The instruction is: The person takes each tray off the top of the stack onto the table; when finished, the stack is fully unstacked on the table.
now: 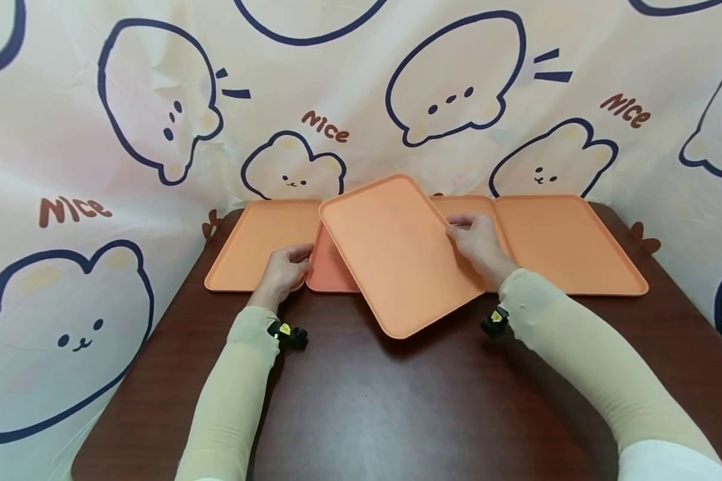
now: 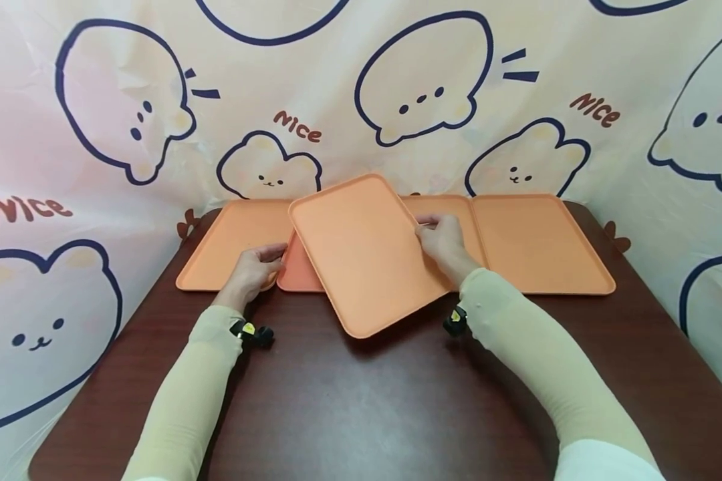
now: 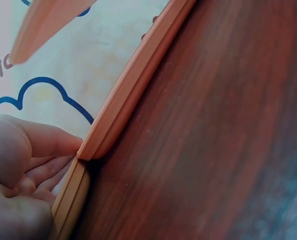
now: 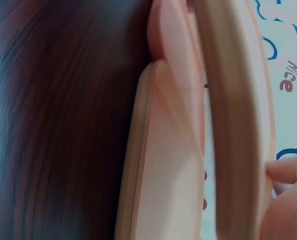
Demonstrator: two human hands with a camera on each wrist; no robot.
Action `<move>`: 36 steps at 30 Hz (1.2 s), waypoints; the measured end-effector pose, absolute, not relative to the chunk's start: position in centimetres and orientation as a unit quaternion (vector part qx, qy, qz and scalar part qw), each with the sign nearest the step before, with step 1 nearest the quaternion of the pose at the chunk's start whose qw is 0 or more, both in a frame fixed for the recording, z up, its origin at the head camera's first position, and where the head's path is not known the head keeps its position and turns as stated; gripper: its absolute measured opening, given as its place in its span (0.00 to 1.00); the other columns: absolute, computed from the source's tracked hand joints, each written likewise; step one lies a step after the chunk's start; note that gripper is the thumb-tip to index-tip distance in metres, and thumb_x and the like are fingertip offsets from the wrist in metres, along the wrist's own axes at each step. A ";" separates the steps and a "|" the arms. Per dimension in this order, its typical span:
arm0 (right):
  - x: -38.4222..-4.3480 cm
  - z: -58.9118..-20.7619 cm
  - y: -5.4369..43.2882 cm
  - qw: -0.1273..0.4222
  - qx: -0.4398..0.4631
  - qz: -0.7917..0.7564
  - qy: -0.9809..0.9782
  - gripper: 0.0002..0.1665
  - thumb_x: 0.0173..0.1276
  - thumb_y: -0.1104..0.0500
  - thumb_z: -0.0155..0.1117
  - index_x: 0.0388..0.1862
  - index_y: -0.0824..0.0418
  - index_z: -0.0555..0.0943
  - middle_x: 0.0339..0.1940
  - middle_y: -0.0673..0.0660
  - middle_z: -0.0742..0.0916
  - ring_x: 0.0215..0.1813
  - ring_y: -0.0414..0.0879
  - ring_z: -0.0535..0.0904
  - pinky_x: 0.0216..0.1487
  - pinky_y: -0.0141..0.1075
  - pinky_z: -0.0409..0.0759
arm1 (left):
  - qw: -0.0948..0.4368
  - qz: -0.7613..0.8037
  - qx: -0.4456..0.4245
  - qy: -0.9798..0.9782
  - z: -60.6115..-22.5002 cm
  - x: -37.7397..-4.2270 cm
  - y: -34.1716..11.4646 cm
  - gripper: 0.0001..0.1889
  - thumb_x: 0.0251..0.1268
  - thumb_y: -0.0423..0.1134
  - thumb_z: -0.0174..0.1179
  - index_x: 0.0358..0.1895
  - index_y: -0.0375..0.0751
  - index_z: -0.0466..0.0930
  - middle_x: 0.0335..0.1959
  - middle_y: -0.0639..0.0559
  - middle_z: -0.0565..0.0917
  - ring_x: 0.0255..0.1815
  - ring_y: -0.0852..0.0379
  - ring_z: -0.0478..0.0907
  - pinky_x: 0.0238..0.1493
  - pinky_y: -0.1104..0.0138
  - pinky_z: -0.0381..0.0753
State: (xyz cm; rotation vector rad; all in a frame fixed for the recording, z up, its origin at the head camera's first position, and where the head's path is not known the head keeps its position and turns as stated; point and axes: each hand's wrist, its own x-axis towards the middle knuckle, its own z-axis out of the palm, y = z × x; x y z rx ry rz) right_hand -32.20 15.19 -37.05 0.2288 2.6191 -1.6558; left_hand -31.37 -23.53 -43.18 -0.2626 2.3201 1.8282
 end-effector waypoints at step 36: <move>-31.2 -37.6 16.0 0.064 -0.094 -0.455 0.883 0.11 0.71 0.52 0.79 0.43 0.58 0.93 0.43 0.56 0.93 0.44 0.49 0.82 0.41 0.31 0.81 | 0.081 0.632 -0.076 0.767 -43.5 -31.3 -23.6 0.31 0.79 0.23 0.54 0.82 0.40 0.69 0.82 0.40 0.71 0.80 0.49 0.70 0.39 0.80 0.79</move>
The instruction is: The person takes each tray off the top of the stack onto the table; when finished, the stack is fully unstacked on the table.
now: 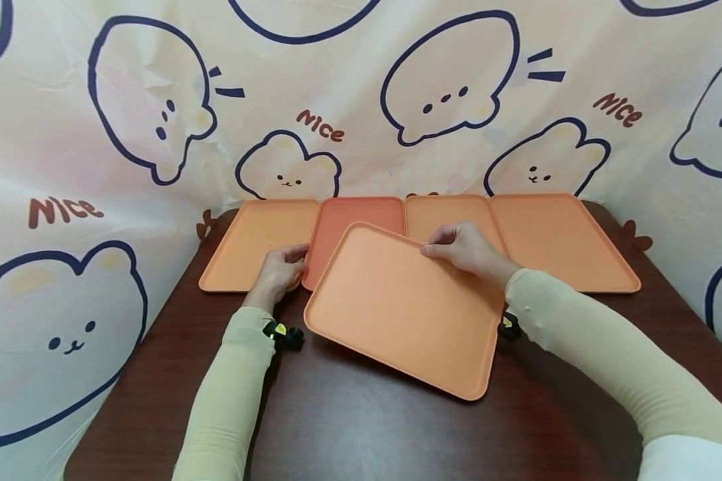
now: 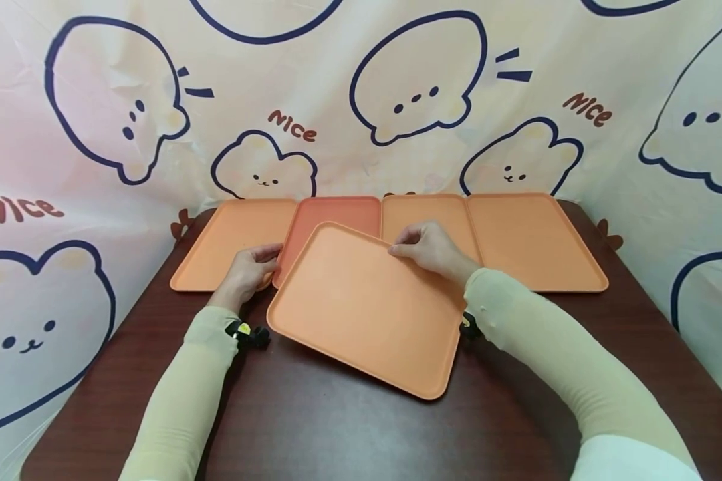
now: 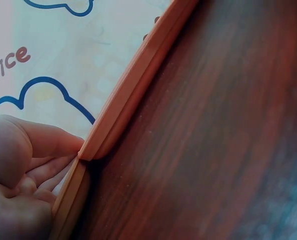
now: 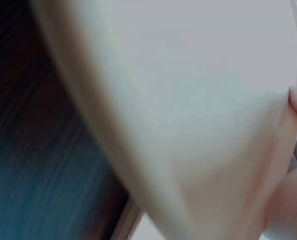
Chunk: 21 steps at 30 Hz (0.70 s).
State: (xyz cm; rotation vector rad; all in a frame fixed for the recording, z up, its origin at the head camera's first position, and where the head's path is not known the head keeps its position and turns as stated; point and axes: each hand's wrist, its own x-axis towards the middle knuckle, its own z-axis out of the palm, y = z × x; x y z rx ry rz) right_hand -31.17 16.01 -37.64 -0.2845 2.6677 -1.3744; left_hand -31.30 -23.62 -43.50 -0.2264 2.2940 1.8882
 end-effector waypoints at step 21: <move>-29.4 -38.9 15.5 0.123 -0.228 -0.418 0.871 0.05 0.69 0.57 0.80 0.36 0.57 0.93 0.32 0.49 0.92 0.38 0.45 0.79 0.39 0.32 0.76 | 0.089 0.626 -0.074 0.771 -43.6 -31.3 -23.6 0.30 0.82 0.26 0.53 0.83 0.42 0.67 0.84 0.42 0.69 0.80 0.50 0.68 0.36 0.78 0.78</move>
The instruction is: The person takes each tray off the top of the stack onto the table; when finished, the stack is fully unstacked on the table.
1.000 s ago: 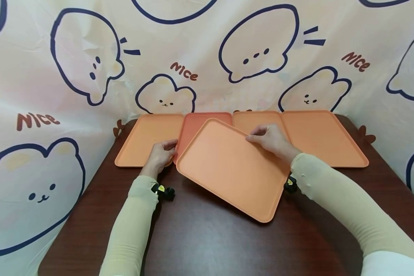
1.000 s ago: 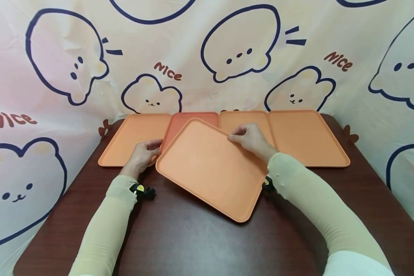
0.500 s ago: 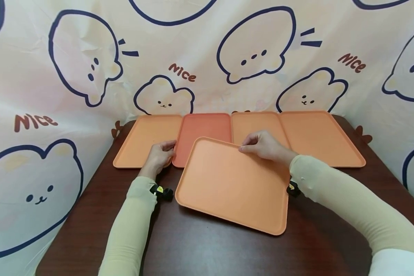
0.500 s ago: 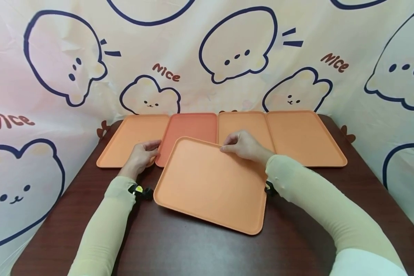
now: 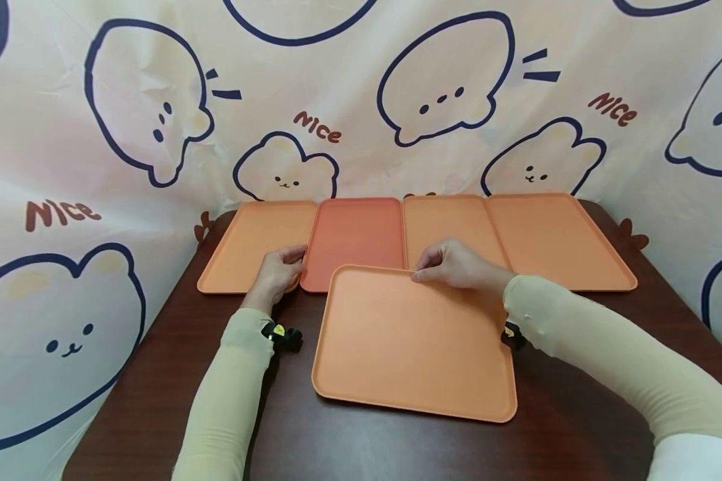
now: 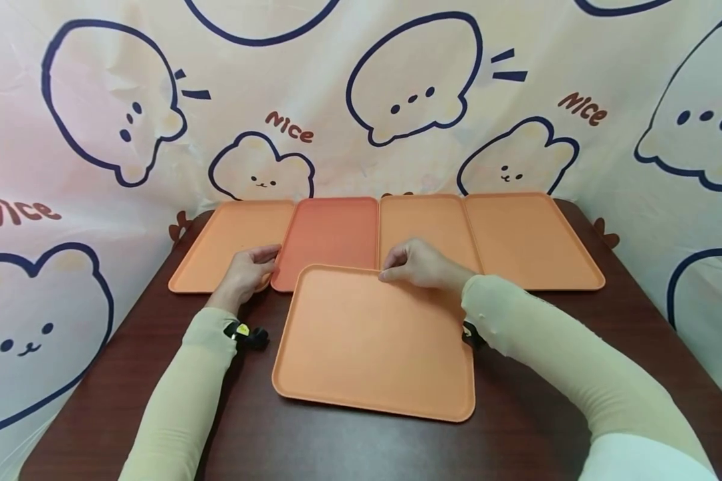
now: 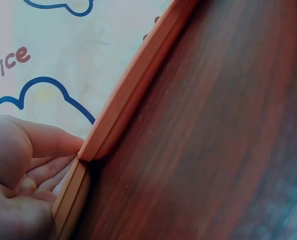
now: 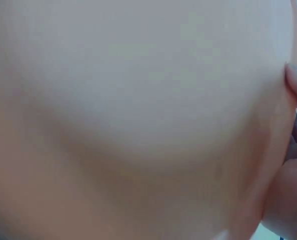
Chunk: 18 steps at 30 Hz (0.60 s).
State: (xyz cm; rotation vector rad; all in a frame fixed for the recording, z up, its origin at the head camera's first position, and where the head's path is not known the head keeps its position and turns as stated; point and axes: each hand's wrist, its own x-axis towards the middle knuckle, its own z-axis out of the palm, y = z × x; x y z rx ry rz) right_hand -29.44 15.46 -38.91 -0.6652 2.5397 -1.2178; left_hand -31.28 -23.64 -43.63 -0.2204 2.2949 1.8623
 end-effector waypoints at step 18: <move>-28.9 -41.1 14.2 0.123 -0.245 -0.361 0.891 0.03 0.69 0.61 0.79 0.35 0.59 0.93 0.33 0.50 0.92 0.38 0.43 0.80 0.43 0.34 0.79 | 0.073 0.608 -0.055 0.789 -43.6 -31.3 -23.6 0.29 0.81 0.24 0.53 0.82 0.36 0.68 0.83 0.39 0.69 0.85 0.49 0.64 0.80 0.59 0.71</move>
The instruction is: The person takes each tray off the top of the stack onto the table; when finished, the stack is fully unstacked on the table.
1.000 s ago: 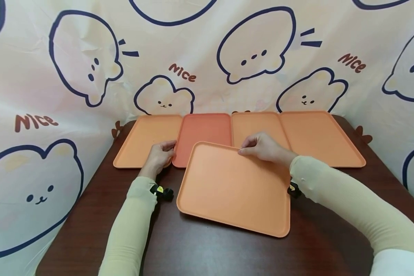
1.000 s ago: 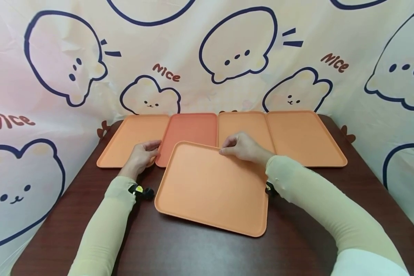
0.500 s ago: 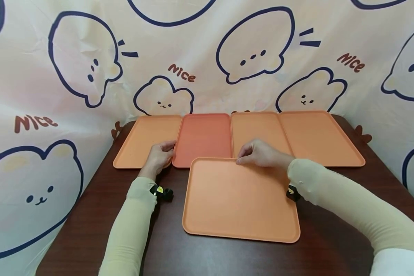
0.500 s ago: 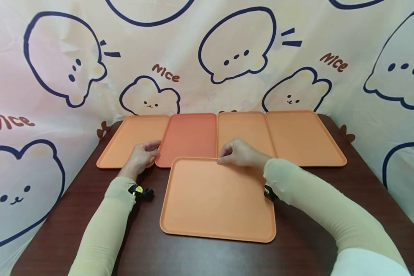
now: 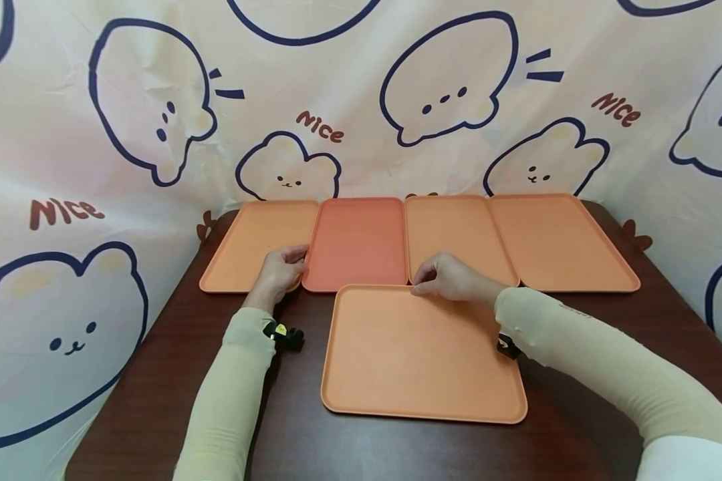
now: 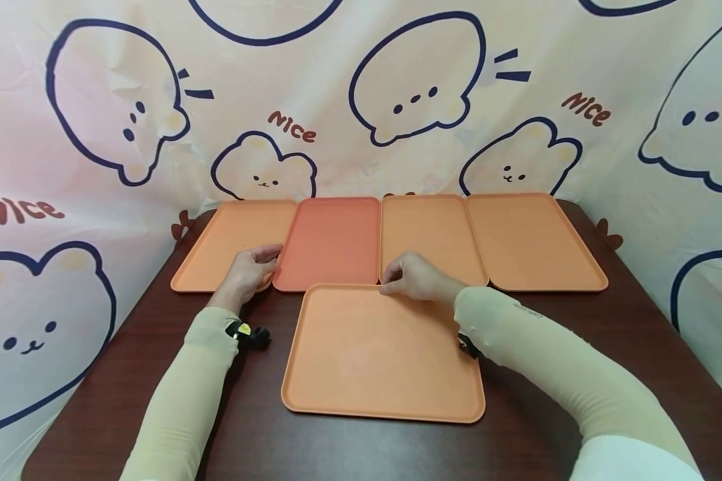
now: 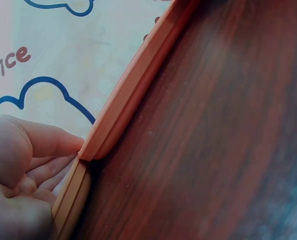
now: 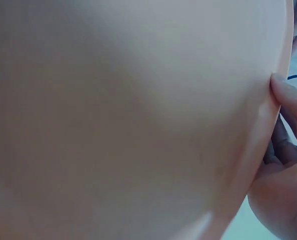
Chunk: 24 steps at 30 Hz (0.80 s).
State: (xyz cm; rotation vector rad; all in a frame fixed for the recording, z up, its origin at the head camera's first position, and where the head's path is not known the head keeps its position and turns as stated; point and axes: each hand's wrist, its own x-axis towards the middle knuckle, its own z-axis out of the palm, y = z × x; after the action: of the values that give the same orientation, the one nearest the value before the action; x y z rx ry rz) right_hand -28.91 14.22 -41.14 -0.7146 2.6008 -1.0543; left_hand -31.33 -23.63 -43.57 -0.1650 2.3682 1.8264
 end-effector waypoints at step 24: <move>-28.8 -42.7 14.4 0.122 -0.235 -0.369 0.891 0.07 0.68 0.61 0.81 0.35 0.57 0.88 0.33 0.51 0.88 0.38 0.44 0.79 0.44 0.36 0.79 | 0.079 0.609 -0.067 0.786 -43.4 -31.2 -23.7 0.29 0.81 0.25 0.54 0.82 0.41 0.69 0.84 0.42 0.69 0.85 0.50 0.64 0.52 0.79 0.80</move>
State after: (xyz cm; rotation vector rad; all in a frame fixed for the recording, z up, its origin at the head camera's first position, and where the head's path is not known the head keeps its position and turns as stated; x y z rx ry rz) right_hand -28.84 14.40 -42.74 -0.6869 2.6005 -1.0774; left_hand -31.20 -23.66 -43.39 -0.2009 2.3533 1.8224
